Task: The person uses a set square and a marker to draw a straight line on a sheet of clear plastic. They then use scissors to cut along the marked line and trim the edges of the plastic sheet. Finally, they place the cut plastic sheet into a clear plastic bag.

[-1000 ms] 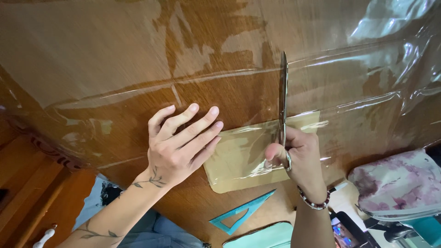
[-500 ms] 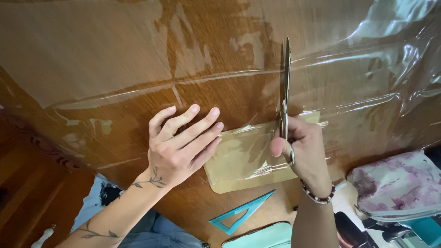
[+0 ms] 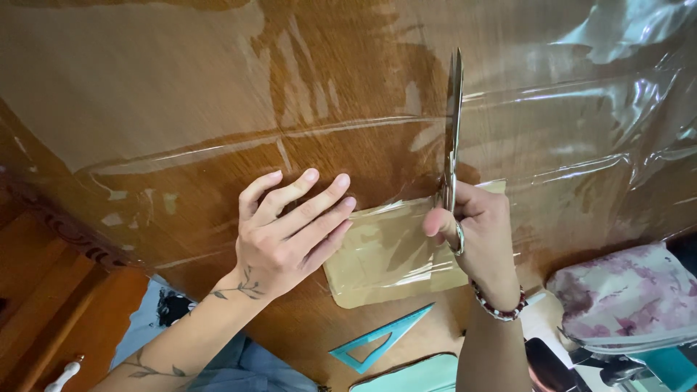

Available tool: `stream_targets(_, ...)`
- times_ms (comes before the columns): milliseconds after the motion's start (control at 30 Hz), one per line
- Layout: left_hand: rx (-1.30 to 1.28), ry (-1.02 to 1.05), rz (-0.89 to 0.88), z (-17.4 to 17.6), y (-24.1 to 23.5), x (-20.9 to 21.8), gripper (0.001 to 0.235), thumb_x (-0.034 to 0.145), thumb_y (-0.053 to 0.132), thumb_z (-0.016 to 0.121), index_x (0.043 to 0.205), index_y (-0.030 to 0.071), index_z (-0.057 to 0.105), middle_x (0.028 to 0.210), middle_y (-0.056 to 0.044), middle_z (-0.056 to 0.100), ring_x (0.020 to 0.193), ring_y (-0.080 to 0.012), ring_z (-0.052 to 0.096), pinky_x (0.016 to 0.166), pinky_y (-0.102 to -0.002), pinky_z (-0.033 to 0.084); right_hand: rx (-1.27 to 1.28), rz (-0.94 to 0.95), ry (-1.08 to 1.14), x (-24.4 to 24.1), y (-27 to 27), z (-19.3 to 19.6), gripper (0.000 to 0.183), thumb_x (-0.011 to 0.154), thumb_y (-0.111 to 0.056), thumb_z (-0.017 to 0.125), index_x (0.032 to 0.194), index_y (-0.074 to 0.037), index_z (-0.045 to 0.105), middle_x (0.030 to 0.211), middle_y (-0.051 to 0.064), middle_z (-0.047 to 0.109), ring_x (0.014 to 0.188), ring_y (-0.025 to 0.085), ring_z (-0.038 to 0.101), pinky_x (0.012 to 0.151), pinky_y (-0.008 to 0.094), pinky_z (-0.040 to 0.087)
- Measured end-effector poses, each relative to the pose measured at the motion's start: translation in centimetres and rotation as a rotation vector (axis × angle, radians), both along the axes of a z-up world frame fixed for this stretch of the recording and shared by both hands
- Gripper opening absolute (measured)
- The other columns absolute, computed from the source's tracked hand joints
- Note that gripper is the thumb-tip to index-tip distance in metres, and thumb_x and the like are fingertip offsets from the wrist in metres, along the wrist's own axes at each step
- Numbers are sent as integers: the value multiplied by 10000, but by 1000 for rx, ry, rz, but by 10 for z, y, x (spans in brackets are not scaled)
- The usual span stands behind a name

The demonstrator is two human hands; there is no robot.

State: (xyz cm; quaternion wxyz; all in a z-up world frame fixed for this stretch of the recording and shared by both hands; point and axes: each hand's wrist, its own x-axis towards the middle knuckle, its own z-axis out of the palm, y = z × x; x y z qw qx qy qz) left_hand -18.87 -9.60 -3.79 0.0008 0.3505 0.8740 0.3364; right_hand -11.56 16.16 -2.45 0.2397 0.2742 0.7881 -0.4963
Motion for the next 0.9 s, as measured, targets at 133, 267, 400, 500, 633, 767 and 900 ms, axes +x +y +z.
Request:
stream_targets(133,-12,-5,0,1,0,1,125,1030,224,720,1109,195,812,1274,38,735,1169,-219,653,1061,-419,401,-2,3,13,-1,-2,1,536,773,-609,683,595,-138,499,472,-40,525,490,33,419,469,227,300)
stream_targets(267,8,-8,7,2,1,0,121,1023,209,725,1091,183,821,1251,28,747,1155,-225,656,1056,-421,404,-16,-21,29,-6,-5,7,514,782,-564,686,570,-125,523,458,-19,546,462,55,462,465,225,348)
stream_targets(400,6,-24,1,2,0,0,124,1028,221,720,1106,189,811,1271,33,735,1164,-226,658,1062,-423,399,-9,-12,27,-3,-4,4,471,801,-515,711,588,-130,544,461,-16,543,462,56,463,461,231,343)
stream_targets(500,5,-43,5,3,-1,1,115,1027,224,727,1104,196,807,1277,37,731,1170,-219,652,1066,-427,396,-10,-1,56,4,-2,-1,457,825,-508,707,600,-144,548,482,-45,501,490,37,425,450,230,311)
stream_targets(633,24,-39,2,3,-2,0,108,1016,204,739,1097,183,807,1262,28,739,1150,-226,665,1060,-427,406,-26,-11,30,1,-1,3,598,748,-715,599,582,-145,532,480,-49,552,494,31,451,479,206,324)
stream_targets(767,34,-67,-16,4,-5,-1,131,1012,218,735,1119,169,793,1274,14,735,1144,-223,680,1058,-426,403,-108,4,-7,-16,-1,14,832,619,-947,435,610,-126,568,570,-36,571,542,76,518,540,232,386)
stream_targets(900,59,-82,-25,2,-7,0,160,982,241,775,1119,160,787,1268,1,738,1139,-231,695,1048,-439,412,-100,30,30,-28,7,9,775,646,-892,473,668,-124,576,612,-32,603,575,67,539,568,229,406)
